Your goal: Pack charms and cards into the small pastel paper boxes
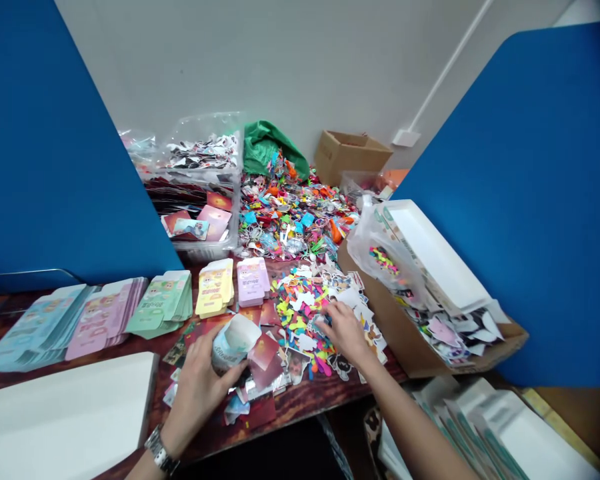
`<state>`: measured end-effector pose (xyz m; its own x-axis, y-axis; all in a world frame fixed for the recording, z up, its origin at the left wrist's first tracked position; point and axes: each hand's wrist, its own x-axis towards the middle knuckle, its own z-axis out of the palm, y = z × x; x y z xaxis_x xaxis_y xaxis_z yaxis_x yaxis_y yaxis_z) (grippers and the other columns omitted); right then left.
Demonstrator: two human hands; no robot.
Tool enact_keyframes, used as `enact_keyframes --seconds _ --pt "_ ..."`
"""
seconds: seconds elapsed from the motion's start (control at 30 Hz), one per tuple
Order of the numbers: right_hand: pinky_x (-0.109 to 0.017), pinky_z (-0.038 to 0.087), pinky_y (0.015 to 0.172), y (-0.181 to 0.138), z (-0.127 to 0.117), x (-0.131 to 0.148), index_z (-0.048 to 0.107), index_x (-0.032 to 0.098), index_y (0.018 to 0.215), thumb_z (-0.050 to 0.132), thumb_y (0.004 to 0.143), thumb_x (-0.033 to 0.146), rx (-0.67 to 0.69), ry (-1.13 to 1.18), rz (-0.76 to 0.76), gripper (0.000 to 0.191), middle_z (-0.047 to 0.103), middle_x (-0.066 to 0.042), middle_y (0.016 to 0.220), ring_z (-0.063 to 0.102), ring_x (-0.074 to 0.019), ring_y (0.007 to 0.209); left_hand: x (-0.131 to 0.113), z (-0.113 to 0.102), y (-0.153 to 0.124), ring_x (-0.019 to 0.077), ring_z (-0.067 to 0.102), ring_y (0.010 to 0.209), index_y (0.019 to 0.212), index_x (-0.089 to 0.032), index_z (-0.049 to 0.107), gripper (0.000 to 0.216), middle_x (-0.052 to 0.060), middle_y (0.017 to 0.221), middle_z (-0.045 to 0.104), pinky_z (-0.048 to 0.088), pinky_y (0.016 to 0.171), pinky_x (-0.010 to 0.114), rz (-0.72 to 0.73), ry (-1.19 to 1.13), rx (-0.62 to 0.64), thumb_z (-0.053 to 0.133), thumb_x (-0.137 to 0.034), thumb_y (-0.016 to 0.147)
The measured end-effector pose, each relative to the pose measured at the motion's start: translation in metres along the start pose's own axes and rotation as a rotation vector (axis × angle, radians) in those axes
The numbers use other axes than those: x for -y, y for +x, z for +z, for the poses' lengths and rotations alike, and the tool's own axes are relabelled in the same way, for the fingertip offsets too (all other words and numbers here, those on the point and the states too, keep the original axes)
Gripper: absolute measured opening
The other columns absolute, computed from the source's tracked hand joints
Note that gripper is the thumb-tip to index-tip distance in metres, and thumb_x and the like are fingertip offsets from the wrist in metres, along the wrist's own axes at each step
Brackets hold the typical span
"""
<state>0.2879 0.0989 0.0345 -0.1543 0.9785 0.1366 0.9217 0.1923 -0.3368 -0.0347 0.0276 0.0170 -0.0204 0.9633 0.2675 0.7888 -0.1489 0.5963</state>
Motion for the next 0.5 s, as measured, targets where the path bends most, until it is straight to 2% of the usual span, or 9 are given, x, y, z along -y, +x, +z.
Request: enact_keyframes --seconds 0.07,0.17,0.3,0.37,0.5 --pt "-0.030 0.043 0.075 0.000 0.000 -0.007 0.060 0.020 0.084 0.053 0.090 0.029 0.003 0.040 0.035 0.013 0.062 -0.004 0.084 0.059 -0.0206 0.083 -0.003 0.001 0.001 0.0287 0.061 0.101 0.126 -0.017 0.047 0.065 0.011 0.112 0.063 0.051 0.086 0.043 0.011 -0.005 0.007 0.064 -0.056 0.077" --pt "-0.027 0.042 0.065 0.002 -0.009 -0.009 0.058 0.020 0.091 0.047 0.093 0.033 -0.037 0.145 0.064 0.016 0.062 0.000 0.076 0.058 -0.0172 0.069 -0.003 0.001 0.003 0.0289 0.061 0.101 0.126 -0.017 0.047 0.066 0.011 0.112 0.063 0.051 0.085 0.043 0.007 0.001 -0.004 0.064 -0.057 0.077" --pt "-0.028 0.043 0.077 0.005 -0.023 -0.006 0.059 0.021 0.100 0.042 0.096 0.029 -0.099 0.269 -0.068 0.020 0.066 -0.004 0.096 0.061 -0.0185 0.087 0.001 0.001 0.003 0.0298 0.061 0.101 0.126 -0.017 0.048 0.068 0.012 0.112 0.063 0.051 0.084 0.043 -0.004 0.005 -0.023 0.065 -0.059 0.075" --pt "-0.028 0.044 0.080 0.007 -0.022 -0.002 0.061 0.022 0.100 0.042 0.097 0.028 -0.015 0.258 -0.156 0.020 0.066 -0.005 0.100 0.061 -0.0187 0.092 0.001 0.001 0.003 0.0295 0.061 0.102 0.127 -0.017 0.047 0.068 0.012 0.113 0.063 0.051 0.085 0.043 -0.003 0.003 -0.011 0.065 -0.059 0.075" --pt "-0.029 0.045 0.080 0.014 -0.004 0.005 0.060 0.024 0.113 0.054 0.092 0.025 0.213 0.018 -0.207 0.022 0.067 -0.006 0.108 0.061 -0.0209 0.098 -0.005 0.004 0.003 0.0293 0.060 0.101 0.129 -0.017 0.046 0.068 0.011 0.113 0.063 0.050 0.085 0.043 0.012 0.005 0.027 0.064 -0.056 0.077"
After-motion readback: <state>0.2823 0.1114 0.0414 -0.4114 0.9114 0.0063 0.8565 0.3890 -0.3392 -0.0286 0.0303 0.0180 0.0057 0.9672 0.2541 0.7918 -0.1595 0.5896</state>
